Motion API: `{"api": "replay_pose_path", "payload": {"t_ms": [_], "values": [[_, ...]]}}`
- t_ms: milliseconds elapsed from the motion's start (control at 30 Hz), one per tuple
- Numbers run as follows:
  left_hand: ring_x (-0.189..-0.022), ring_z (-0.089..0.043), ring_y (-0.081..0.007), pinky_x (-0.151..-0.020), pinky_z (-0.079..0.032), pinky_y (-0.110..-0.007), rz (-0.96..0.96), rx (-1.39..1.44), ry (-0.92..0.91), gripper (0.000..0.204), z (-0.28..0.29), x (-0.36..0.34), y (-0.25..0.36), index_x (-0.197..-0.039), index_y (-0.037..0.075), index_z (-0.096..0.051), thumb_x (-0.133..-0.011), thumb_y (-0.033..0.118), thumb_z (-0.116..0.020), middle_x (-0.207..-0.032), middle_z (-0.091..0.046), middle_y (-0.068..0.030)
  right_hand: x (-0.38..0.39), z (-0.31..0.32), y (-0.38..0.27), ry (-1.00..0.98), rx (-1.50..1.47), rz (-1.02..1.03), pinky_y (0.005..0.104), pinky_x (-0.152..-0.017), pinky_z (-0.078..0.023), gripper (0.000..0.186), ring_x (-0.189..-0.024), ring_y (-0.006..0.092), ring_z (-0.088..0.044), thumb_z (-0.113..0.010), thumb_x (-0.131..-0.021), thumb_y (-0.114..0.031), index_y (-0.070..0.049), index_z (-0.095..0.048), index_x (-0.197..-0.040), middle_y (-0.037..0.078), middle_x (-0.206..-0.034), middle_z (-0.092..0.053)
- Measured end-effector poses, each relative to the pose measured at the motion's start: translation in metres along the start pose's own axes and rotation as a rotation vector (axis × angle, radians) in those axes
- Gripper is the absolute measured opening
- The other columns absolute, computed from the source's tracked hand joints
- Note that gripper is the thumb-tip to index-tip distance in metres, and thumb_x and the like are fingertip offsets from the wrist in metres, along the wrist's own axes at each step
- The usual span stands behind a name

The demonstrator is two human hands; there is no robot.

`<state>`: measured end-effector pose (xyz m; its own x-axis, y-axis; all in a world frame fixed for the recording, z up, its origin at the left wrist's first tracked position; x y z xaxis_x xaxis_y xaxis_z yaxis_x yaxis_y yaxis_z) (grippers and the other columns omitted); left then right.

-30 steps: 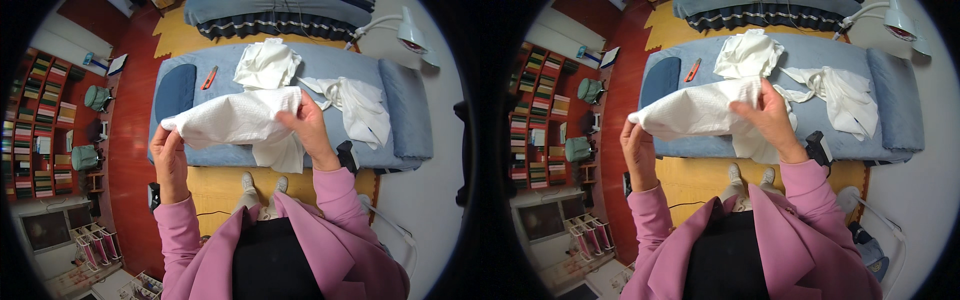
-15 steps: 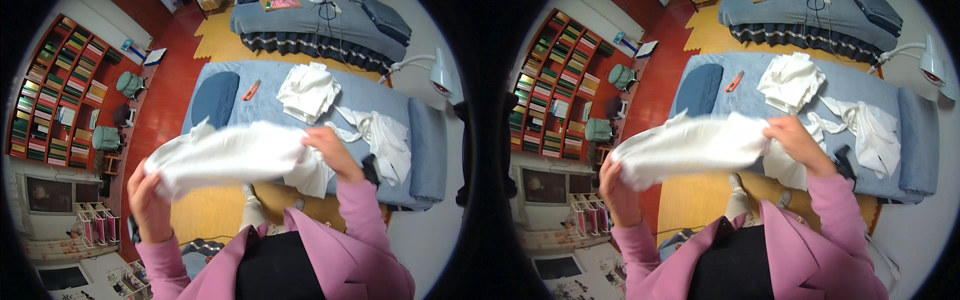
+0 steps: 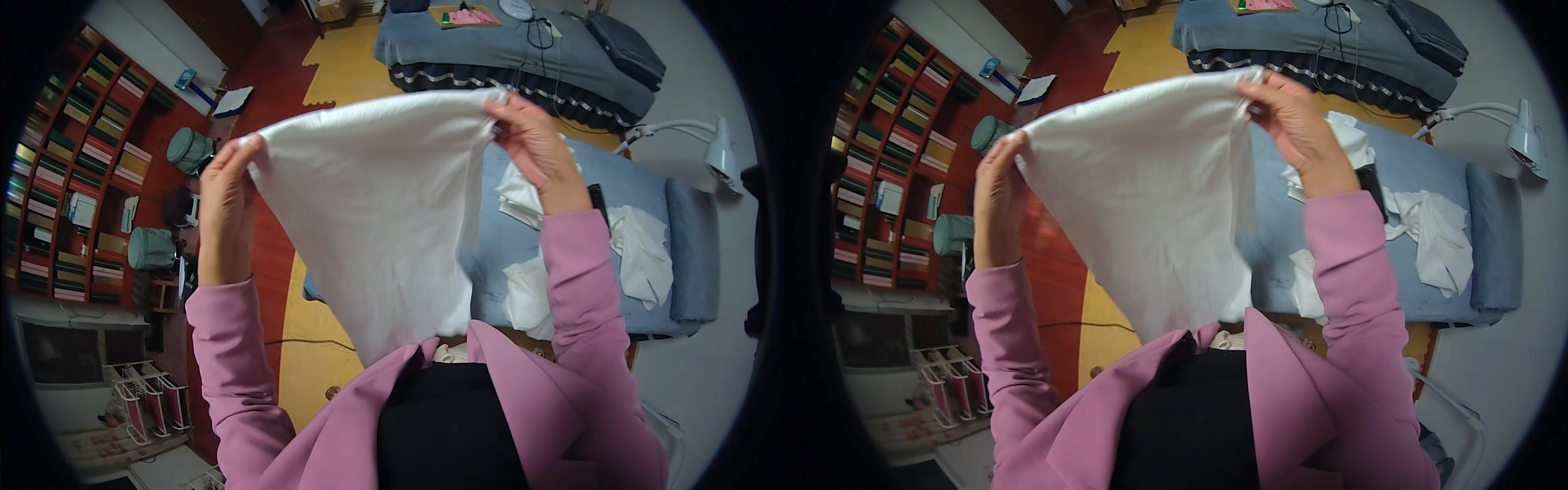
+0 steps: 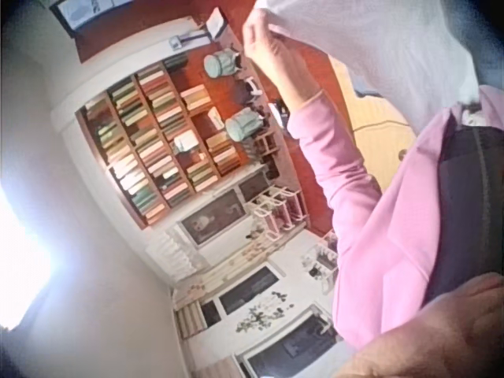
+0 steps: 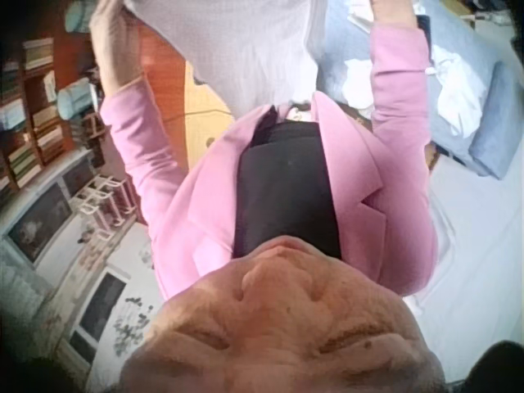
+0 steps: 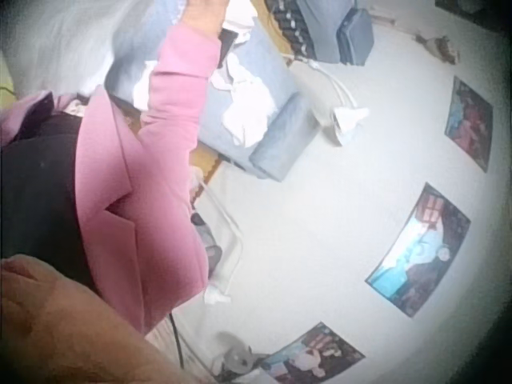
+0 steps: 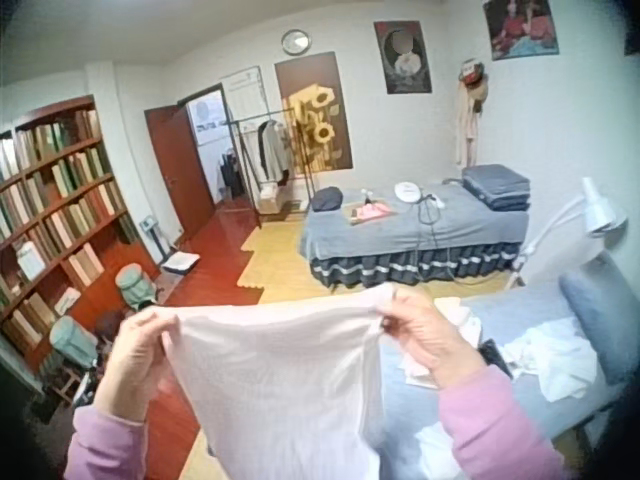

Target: The person folds white fabric pieces on a blue-covered table, then uses an orange utility knife to cut a folded piece into a smaller rectangle. The cut piece is placed on the table.

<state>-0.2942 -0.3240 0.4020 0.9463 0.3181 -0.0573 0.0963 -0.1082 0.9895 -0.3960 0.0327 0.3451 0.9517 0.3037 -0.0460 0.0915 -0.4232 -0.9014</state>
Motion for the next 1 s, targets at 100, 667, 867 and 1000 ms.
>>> {"api": "replay_pose_path", "payload": {"t_ms": [100, 667, 867, 1000], "values": [[-0.084, -0.062, -0.009, -0.079, -0.048, -0.025, -0.25, 0.021, -0.056, 0.024, 0.023, 0.019, 0.037, -0.107, 0.0, -0.064, -0.093, 0.019, -0.067, -0.095, -0.066, -0.0045, 0.006, -0.03, -0.028, -0.007, 0.041, 0.286, 0.022, -0.081, -0.043, 0.021, -0.086, 0.0051, -0.056, -0.067, -0.093, -0.02, -0.006, -0.067, -0.108, -0.003, -0.096, -0.067], [-0.082, -0.059, -0.0079, -0.077, -0.046, -0.024, 0.349, -0.012, 0.23, 0.011, 0.047, 0.218, -0.218, -0.095, -0.002, -0.065, -0.094, 0.009, -0.066, -0.09, -0.067, -0.0025, 0.17, 0.05, 0.179, -0.074, 0.484, -0.486, 0.0281, -0.089, -0.047, 0.055, -0.1, 0.0122, -0.06, -0.071, -0.079, -0.001, 0.002, -0.052, -0.13, 0.007, -0.113, -0.065], [-0.08, -0.058, -0.0075, -0.077, -0.045, -0.023, 0.468, -0.051, 0.293, 0.012, 0.054, 0.265, -0.296, -0.096, -0.002, -0.066, -0.094, 0.01, -0.066, -0.088, -0.067, -0.0015, 0.212, 0.103, 0.266, -0.048, 0.673, -0.539, 0.0257, -0.075, -0.048, 0.028, -0.081, 0.0078, -0.059, -0.057, -0.085, 0.007, 0.003, -0.063, -0.112, 0.005, -0.093, -0.069], [-0.085, -0.056, -0.0084, -0.079, -0.045, -0.025, 0.387, -0.151, 0.295, 0.015, 0.048, 0.266, -0.284, -0.102, -0.001, -0.063, -0.099, 0.012, -0.059, -0.092, -0.064, -0.001, 0.215, 0.106, 0.262, 0.029, 0.601, -0.393, 0.0265, -0.079, -0.047, 0.026, -0.087, 0.0095, -0.058, -0.053, -0.089, 0.002, 0.004, -0.061, -0.113, 0.005, -0.093, -0.068]]}}
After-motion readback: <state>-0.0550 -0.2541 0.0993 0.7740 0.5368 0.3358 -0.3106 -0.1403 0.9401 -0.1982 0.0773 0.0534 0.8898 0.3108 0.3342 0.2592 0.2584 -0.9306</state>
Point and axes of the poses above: each hand's wrist, its own x-axis away from the middle knuckle, its own z-axis out of the back of the hand, y = z × x, the point moved 1 cm from there along -x, towards the middle knuckle
